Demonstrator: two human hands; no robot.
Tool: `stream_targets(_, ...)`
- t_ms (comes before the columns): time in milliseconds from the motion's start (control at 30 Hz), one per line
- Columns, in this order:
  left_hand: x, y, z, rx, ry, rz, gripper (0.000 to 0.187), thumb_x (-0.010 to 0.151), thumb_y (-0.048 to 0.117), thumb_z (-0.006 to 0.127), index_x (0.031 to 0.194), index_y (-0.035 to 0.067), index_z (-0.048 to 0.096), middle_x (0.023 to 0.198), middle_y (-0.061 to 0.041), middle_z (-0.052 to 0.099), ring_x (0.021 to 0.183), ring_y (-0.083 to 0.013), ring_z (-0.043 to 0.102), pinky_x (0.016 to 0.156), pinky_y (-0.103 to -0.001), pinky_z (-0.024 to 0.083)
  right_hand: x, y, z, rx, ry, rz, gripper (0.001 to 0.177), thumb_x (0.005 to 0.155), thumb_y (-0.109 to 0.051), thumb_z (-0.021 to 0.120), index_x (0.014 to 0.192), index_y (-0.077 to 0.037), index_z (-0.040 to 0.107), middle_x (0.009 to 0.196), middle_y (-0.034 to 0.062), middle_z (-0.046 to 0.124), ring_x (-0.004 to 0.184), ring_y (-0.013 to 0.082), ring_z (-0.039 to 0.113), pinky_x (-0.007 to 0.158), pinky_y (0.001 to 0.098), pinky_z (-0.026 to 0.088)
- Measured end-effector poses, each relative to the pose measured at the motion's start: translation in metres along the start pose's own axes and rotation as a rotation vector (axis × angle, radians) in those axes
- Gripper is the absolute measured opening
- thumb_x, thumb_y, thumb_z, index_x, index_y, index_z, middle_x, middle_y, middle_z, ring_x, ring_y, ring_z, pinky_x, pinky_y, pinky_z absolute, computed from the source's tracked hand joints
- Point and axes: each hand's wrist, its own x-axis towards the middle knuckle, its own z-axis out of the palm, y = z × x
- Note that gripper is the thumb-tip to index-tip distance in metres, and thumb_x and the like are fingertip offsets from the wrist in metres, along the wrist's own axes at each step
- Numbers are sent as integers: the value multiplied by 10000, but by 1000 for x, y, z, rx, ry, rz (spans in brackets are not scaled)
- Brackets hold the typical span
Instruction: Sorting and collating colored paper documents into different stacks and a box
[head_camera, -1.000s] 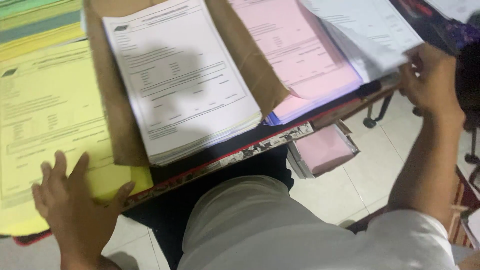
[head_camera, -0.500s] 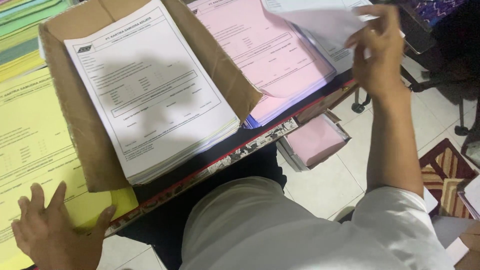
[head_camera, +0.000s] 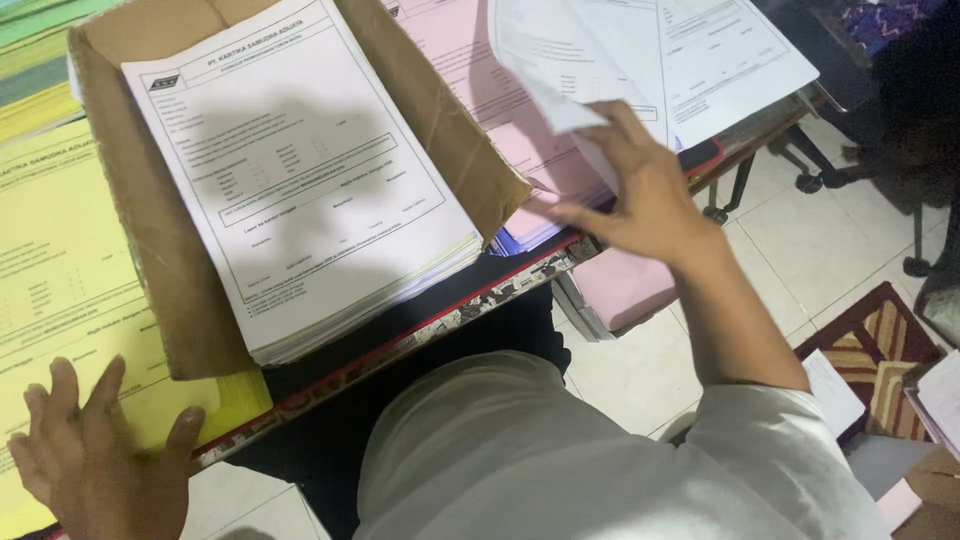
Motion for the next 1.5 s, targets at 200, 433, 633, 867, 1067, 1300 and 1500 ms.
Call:
stream_targets(200,6,3,-7,20,-31,-1,768,793,161,778,1521,-37,637,1709,-272,400,1553,-598,321,1197,-724,168,0,-11,28,-73,32,-146,227,995,-135,723,790,-38,713,1263,148,694,1078,226,728,631,388,590)
stream_targets(433,19,30,-18,47,-35,-57,860,800,228,769,1541,-132,523,1631,-453,343,1460,-650,300,1112,-751,178,1,20,21,-205,240,-224,301,796,198,682,1067,73,722,1080,213,729,1075,366,727,795,427,633)
stream_targets(633,21,53,-26,187,-56,-65,941,792,587,690,1528,10,588,1613,-506,317,1466,-687,284,1072,-832,194,-11,24,30,-94,662,-21,302,1180,-115,618,934,8,492,739,68,409,649,175,382,610,357,298)
stream_targets(867,21,57,-39,57,-96,-79,700,993,527,538,1563,121,511,1648,-428,182,1508,-622,167,1137,-779,114,-7,-1,41,-51,361,-298,172,1035,129,813,1101,98,658,951,201,627,845,326,590,761,392,454)
stream_targets(1067,25,22,-49,10,-17,-14,747,762,-42,566,1507,8,559,1533,-322,505,1382,-492,484,1136,-596,351,-10,36,52,21,538,-235,200,1170,-25,655,999,22,561,886,146,559,764,233,494,649,356,365)
stream_targets(1300,32,7,-70,23,372,-93,315,1330,29,566,1073,-116,676,875,-318,638,731,-540,549,650,-536,332,-6,1,41,-111,356,-327,244,1018,265,737,1158,67,708,1028,203,697,865,351,614,751,410,460)
stream_targets(1500,76,111,-82,-424,449,309,281,1141,24,579,1378,-109,649,1273,-320,726,1179,-420,733,1080,-469,605,1,0,30,-87,570,-195,132,1127,199,652,1060,85,656,1051,229,706,968,361,681,881,438,485)
